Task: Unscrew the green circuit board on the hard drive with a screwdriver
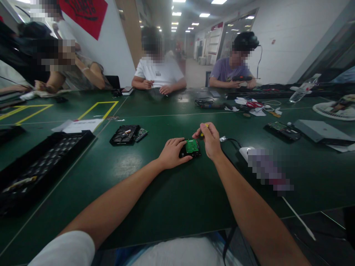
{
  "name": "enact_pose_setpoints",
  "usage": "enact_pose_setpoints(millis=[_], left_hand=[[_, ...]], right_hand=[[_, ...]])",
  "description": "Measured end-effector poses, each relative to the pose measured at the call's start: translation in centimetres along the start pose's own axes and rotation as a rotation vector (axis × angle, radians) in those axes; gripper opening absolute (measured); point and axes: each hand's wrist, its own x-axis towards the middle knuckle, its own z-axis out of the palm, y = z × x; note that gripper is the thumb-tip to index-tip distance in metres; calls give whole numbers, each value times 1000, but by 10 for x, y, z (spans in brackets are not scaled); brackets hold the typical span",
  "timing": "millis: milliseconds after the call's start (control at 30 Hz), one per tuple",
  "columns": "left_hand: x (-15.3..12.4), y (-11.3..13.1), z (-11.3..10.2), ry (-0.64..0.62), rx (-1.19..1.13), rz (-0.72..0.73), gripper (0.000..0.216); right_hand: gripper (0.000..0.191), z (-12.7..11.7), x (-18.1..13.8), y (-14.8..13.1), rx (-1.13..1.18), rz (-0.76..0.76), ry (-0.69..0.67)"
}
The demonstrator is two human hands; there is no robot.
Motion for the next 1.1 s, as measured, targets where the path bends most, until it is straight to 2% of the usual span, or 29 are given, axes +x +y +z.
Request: enact_pose_setpoints(millis=[200,433,633,833,1000,1100], left_hand=[[0,1,-2,-10,-3,-4,76],[0,0,-1,-3,-9,3,77],[0,-1,1,-4,5,0,76],[0,-1,0,-10,10,2,77],[0,1,-1,1,7,1,76],[0,1,-1,4,0,0,76]], right_hand=[[45,-6,3,3,-8,-10,44],[31,-4,2,0,-20,-61,56],[37,-3,4,-3,56,-11,2],[56,-6,6,1,58,-30,-17],[35,-11,7,4,-39,-67,51],[30,-11,6,3,-57,-73,42]])
